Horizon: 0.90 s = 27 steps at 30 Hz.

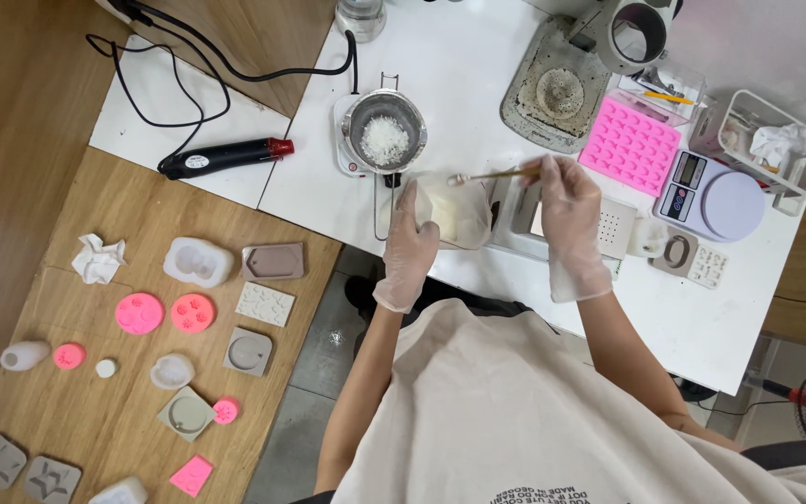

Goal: Scooping wax flakes from a plastic bag into a small melting pot using a small spatula.

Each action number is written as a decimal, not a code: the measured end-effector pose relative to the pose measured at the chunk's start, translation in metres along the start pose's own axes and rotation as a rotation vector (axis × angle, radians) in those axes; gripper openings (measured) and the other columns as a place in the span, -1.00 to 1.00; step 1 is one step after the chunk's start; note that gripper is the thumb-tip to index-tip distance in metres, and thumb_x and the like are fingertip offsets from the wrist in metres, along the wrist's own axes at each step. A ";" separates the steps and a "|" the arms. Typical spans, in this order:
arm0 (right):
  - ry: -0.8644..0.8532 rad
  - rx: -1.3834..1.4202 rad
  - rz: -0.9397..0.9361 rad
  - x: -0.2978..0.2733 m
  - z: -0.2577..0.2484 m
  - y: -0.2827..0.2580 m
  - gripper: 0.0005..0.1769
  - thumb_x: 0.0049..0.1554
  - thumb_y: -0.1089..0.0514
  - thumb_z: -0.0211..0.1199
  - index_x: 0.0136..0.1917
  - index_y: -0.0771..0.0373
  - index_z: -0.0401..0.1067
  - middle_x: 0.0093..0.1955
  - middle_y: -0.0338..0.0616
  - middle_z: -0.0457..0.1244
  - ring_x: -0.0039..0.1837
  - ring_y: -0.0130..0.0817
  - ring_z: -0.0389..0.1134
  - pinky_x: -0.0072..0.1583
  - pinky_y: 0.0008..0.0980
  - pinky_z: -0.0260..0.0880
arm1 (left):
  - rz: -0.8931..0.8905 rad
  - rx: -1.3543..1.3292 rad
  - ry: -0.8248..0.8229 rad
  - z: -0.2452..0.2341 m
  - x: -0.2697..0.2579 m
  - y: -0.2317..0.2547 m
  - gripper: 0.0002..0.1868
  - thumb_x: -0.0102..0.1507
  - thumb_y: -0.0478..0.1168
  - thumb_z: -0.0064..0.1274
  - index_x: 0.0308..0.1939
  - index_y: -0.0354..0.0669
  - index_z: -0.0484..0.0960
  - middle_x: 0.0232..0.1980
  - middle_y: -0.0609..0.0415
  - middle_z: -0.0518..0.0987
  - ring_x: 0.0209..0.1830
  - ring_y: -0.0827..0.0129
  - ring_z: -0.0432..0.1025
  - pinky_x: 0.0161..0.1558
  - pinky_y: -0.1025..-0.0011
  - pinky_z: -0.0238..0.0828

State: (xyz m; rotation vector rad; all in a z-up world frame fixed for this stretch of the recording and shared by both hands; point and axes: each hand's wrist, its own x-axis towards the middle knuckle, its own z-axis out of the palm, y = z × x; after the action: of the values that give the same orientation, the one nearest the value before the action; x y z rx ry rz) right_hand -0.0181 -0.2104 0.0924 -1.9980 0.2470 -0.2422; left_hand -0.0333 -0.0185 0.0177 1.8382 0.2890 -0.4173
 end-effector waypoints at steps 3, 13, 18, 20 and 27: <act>-0.080 -0.176 -0.099 -0.024 -0.010 0.008 -0.73 0.42 0.24 0.06 -0.04 0.30 0.54 -0.24 -0.01 0.41 -0.17 -0.23 0.43 -0.03 -0.35 0.35 | 0.128 0.075 0.037 0.008 -0.020 0.008 -0.16 0.16 -0.32 -0.20 0.57 0.10 0.09 0.62 0.04 0.07 0.47 -0.09 0.18 0.35 -0.05 0.22; -0.006 -0.914 -0.376 -0.049 0.061 0.128 -0.66 0.10 -0.02 0.37 -0.48 -0.02 0.44 -0.58 -0.21 0.24 -0.38 -0.16 0.41 -0.26 -0.22 0.37 | 0.423 0.591 0.084 0.047 -0.048 -0.017 -0.15 0.19 -0.39 -0.12 0.58 0.03 0.05 0.61 0.06 0.10 0.22 0.08 0.46 0.02 0.24 0.53; -0.430 -1.056 0.024 -0.032 0.077 0.160 -0.71 0.11 0.13 0.17 -0.38 0.21 0.56 -0.38 -0.01 0.40 -0.14 0.00 0.50 -0.05 -0.06 0.47 | 0.427 0.839 0.137 0.065 -0.053 -0.016 -0.16 0.14 -0.31 0.00 0.52 0.06 0.14 0.55 0.14 0.19 -0.07 0.28 0.56 -0.10 0.42 0.60; -0.553 -1.188 0.046 -0.023 0.081 0.165 -0.73 0.10 0.16 0.15 -0.36 0.20 0.58 -0.32 -0.08 0.44 -0.10 -0.11 0.53 0.00 -0.19 0.50 | 0.452 0.958 0.207 0.071 -0.058 -0.005 -0.21 0.13 -0.30 0.03 0.47 0.02 0.24 0.50 0.14 0.28 -0.17 0.35 0.57 -0.17 0.48 0.62; -0.501 -0.807 0.314 -0.014 0.084 0.158 -0.60 0.17 0.08 0.06 -0.23 0.40 0.60 -0.20 0.18 0.43 0.02 0.15 0.48 0.06 0.01 0.50 | 0.449 1.076 0.319 0.086 -0.049 -0.021 -0.24 0.20 -0.20 0.11 0.48 0.16 0.22 0.43 0.31 0.34 -0.15 0.55 0.54 -0.17 0.64 0.56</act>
State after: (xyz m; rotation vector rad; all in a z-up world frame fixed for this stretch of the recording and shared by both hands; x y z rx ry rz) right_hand -0.0188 -0.2001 -0.0864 -2.6762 0.3639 0.6544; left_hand -0.0979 -0.0932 -0.0027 2.9373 -0.2003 0.0903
